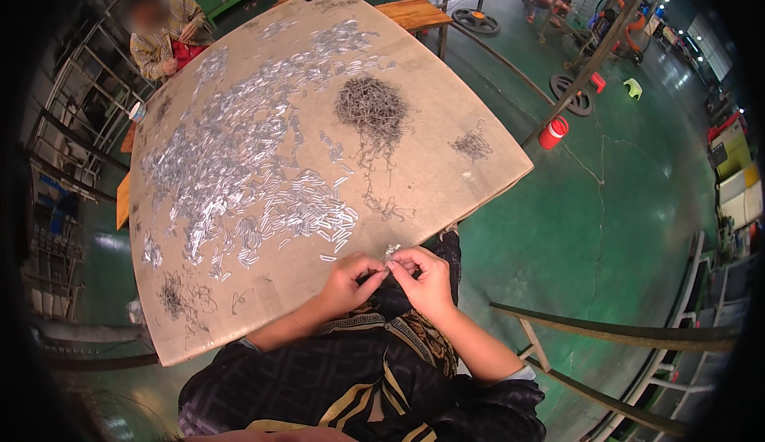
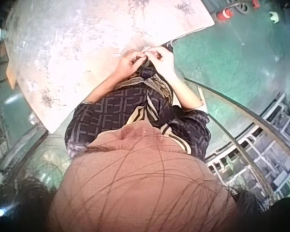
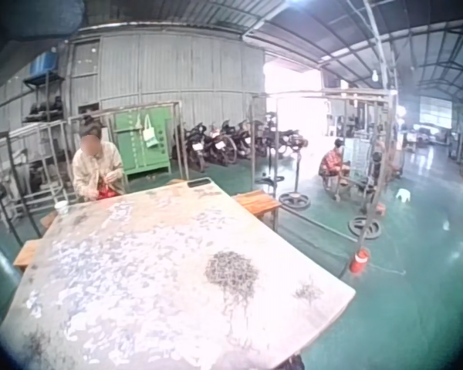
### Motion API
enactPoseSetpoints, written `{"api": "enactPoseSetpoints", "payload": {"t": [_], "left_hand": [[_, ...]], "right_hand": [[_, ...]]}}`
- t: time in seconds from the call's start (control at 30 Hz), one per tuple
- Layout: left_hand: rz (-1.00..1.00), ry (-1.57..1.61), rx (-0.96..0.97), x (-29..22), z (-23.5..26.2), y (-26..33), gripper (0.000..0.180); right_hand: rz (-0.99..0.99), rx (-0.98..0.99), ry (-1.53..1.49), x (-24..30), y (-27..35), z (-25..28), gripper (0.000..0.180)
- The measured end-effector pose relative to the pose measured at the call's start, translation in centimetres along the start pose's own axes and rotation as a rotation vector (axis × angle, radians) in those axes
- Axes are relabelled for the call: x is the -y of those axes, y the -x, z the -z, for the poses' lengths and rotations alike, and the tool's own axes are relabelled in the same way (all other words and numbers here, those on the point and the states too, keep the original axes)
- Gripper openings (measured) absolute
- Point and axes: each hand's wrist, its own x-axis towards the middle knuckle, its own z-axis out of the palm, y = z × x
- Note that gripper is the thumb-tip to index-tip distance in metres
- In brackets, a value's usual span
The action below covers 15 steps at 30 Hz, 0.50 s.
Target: The person repeatedly picks up small silver wire pieces and dark wire fragments from a table, joins them by hand, and places the assembled units onto a nearby metal rack. The process is continuous and repetitive throughout the clip.
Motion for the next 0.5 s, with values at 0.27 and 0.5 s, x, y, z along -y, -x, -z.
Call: {"api": "enactPoseSetpoints", "payload": {"t": [0.27,0.5], "left_hand": [[-0.175,-0.357,0.03,4.3,1.3,-6.7,0.008],[-0.351,-0.795,0.252,8.5,-1.6,-9.3,0.012]], "right_hand": [[0.094,-0.047,0.1,0.2,0.5,0.5,0.009],[0.097,-0.079,0.072,0.2,0.8,0.3,0.008]]}}
